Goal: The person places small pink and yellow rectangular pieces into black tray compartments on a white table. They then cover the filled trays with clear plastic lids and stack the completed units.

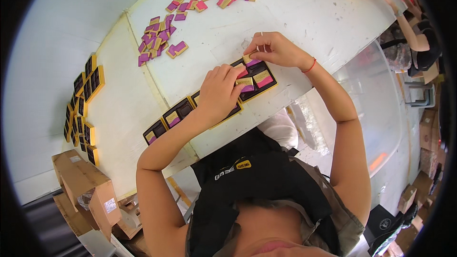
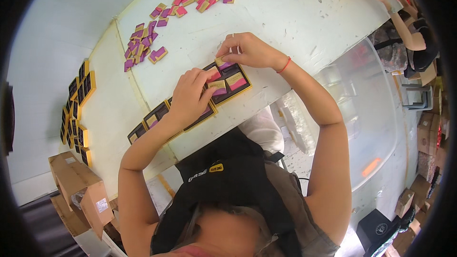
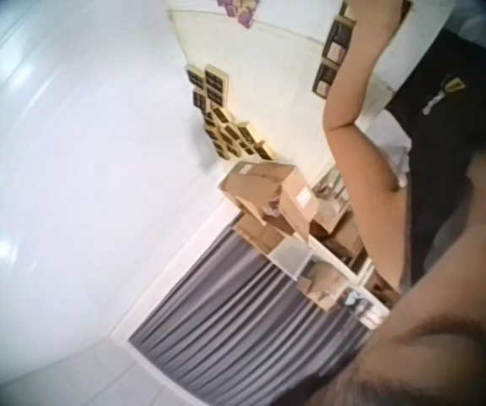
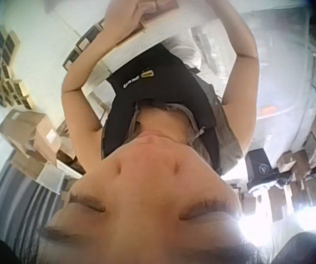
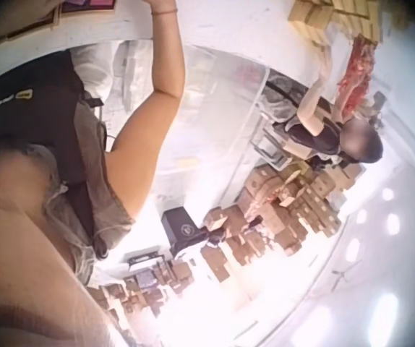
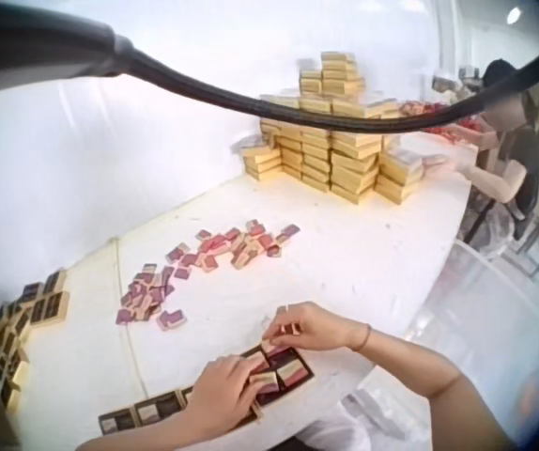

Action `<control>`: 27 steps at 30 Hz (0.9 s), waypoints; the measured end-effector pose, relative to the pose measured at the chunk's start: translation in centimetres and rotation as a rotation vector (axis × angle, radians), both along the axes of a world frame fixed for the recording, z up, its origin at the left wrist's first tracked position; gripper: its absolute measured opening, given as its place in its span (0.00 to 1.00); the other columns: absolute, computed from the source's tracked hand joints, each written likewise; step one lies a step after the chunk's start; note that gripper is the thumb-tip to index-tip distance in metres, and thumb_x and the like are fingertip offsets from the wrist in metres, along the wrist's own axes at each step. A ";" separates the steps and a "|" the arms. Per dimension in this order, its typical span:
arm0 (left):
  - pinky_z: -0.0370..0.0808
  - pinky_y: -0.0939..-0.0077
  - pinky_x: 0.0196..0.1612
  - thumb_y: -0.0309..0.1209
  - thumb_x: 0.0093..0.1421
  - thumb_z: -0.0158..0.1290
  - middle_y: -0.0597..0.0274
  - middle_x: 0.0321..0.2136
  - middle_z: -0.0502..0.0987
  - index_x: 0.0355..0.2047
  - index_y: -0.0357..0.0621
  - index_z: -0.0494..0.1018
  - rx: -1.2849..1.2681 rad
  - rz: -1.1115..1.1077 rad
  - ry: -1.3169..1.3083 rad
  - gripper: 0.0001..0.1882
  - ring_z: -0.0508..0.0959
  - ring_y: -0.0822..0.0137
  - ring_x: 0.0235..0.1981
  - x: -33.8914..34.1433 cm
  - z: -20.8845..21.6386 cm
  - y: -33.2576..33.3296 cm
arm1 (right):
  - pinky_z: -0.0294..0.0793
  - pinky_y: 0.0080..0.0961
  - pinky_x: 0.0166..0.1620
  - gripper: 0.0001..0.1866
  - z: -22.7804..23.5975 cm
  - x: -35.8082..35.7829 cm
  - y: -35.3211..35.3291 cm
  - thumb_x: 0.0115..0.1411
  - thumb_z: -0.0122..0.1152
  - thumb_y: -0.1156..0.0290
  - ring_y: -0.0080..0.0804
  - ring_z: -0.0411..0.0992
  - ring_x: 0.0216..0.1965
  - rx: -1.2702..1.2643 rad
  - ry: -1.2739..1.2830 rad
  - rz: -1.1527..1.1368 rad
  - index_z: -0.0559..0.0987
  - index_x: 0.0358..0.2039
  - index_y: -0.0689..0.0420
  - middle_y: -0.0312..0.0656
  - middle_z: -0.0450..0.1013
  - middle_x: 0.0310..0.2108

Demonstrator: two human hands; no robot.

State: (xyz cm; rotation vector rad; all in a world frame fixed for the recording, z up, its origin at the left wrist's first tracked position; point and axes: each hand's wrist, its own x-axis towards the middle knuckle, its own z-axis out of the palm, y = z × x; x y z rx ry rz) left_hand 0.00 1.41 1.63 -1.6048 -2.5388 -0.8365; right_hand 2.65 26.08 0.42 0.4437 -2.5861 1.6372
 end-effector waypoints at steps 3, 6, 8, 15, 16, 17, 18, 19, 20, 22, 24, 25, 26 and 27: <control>0.68 0.66 0.42 0.31 0.56 0.60 0.62 0.35 0.72 0.43 0.46 0.75 -0.035 0.018 -0.200 0.14 0.73 0.58 0.38 0.2 0.7 0.1 | 0.68 0.19 0.32 0.09 -0.1 0.6 -0.4 0.57 0.65 0.78 0.23 0.68 0.30 0.057 0.065 -0.032 0.85 0.38 0.53 0.35 0.74 0.32; 0.68 0.66 0.41 0.30 0.55 0.61 0.63 0.33 0.73 0.39 0.45 0.76 -0.023 0.027 -0.109 0.12 0.73 0.59 0.36 0.6 0.3 0.0 | 0.69 0.19 0.31 0.09 -1.0 1.2 -0.5 0.56 0.65 0.78 0.23 0.69 0.31 0.110 0.144 -0.068 0.85 0.38 0.54 0.37 0.74 0.33; 0.69 0.66 0.42 0.31 0.54 0.61 0.62 0.36 0.74 0.43 0.44 0.76 -0.003 -0.019 -0.004 0.16 0.74 0.59 0.37 1.2 0.3 -0.4 | 0.70 0.20 0.32 0.09 -1.5 1.6 -0.8 0.56 0.65 0.79 0.25 0.70 0.31 0.078 0.151 -0.089 0.85 0.38 0.55 0.38 0.73 0.33; 0.66 0.63 0.53 0.35 0.55 0.58 0.54 0.51 0.73 0.55 0.33 0.69 -0.249 -0.138 0.388 0.28 0.71 0.57 0.52 4.2 -0.3 -2.0 | 0.76 0.26 0.37 0.08 -1.1 2.9 -1.1 0.55 0.67 0.77 0.35 0.73 0.33 0.321 0.435 -0.066 0.85 0.37 0.57 0.42 0.75 0.37; 0.66 0.63 0.54 0.35 0.56 0.58 0.54 0.52 0.73 0.55 0.33 0.69 -0.253 -0.133 0.419 0.28 0.71 0.58 0.53 4.2 -0.3 -2.1 | 0.76 0.27 0.37 0.08 -0.3 3.0 -1.0 0.55 0.68 0.75 0.36 0.73 0.34 0.365 0.424 -0.021 0.85 0.37 0.57 0.42 0.75 0.39; 0.66 0.60 0.53 0.35 0.56 0.58 0.56 0.48 0.73 0.51 0.38 0.73 -0.232 -0.133 0.441 0.24 0.71 0.56 0.50 4.0 -0.3 -1.9 | 0.76 0.28 0.38 0.08 -0.1 2.9 -0.9 0.55 0.67 0.74 0.37 0.73 0.35 0.377 0.424 0.006 0.85 0.37 0.57 0.42 0.76 0.41; 0.67 0.60 0.51 0.35 0.55 0.58 0.57 0.44 0.73 0.47 0.40 0.73 -0.180 -0.151 0.328 0.20 0.71 0.56 0.48 3.5 0.1 -1.7 | 0.76 0.28 0.39 0.08 0.3 2.8 -0.7 0.56 0.67 0.73 0.37 0.73 0.36 0.389 0.429 0.027 0.85 0.36 0.58 0.42 0.76 0.42; 0.67 0.60 0.50 0.36 0.55 0.58 0.57 0.41 0.73 0.43 0.41 0.74 -0.129 -0.170 0.213 0.17 0.71 0.56 0.46 2.7 0.4 -1.3 | 0.76 0.29 0.40 0.08 0.6 2.5 -0.6 0.56 0.67 0.72 0.38 0.73 0.36 0.400 0.432 0.050 0.84 0.36 0.58 0.43 0.76 0.44; 0.67 0.61 0.48 0.36 0.55 0.58 0.57 0.38 0.73 0.39 0.43 0.75 -0.079 -0.188 0.096 0.14 0.71 0.56 0.44 1.8 0.6 -0.7 | 0.76 0.30 0.40 0.08 0.5 1.5 -0.3 0.56 0.67 0.72 0.39 0.73 0.37 0.330 0.436 -0.007 0.84 0.37 0.58 0.43 0.76 0.44; 0.67 0.58 0.42 0.32 0.56 0.56 0.58 0.30 0.74 0.31 0.46 0.72 -0.048 -0.060 -0.092 0.06 0.74 0.53 0.37 -2.3 0.6 2.1 | 0.75 0.31 0.42 0.09 -0.1 -1.8 1.5 0.57 0.66 0.71 0.40 0.73 0.37 0.199 0.441 -0.135 0.84 0.38 0.58 0.43 0.77 0.46; 0.69 0.58 0.46 0.30 0.57 0.56 0.55 0.35 0.77 0.37 0.45 0.74 0.145 0.076 0.035 0.08 0.75 0.51 0.40 -8.0 -1.3 4.7 | 0.75 0.32 0.46 0.13 0.0 -6.6 2.8 0.56 0.64 0.74 0.41 0.73 0.40 0.121 0.322 -0.330 0.83 0.43 0.58 0.44 0.77 0.46; 0.71 0.57 0.47 0.30 0.56 0.59 0.54 0.37 0.78 0.40 0.45 0.75 0.106 0.191 -0.011 0.12 0.76 0.50 0.43 -10.9 -1.5 6.2 | 0.75 0.34 0.46 0.13 -0.7 -9.2 3.7 0.56 0.64 0.73 0.42 0.73 0.41 0.205 0.348 -0.371 0.83 0.43 0.57 0.43 0.78 0.45; 0.72 0.57 0.46 0.31 0.55 0.60 0.54 0.37 0.78 0.41 0.44 0.75 0.171 0.268 -0.036 0.13 0.76 0.50 0.44 -13.7 -2.4 7.8 | 0.75 0.35 0.47 0.14 -1.5 -11.9 4.7 0.55 0.65 0.72 0.43 0.73 0.43 0.295 0.379 -0.419 0.83 0.43 0.55 0.42 0.78 0.43; 0.73 0.58 0.46 0.31 0.54 0.62 0.54 0.38 0.78 0.41 0.44 0.75 0.236 0.345 -0.059 0.14 0.76 0.51 0.44 -16.0 -3.5 9.1 | 0.75 0.37 0.48 0.15 -2.4 -14.0 5.2 0.54 0.65 0.70 0.44 0.73 0.45 0.381 0.413 -0.467 0.83 0.44 0.53 0.42 0.79 0.42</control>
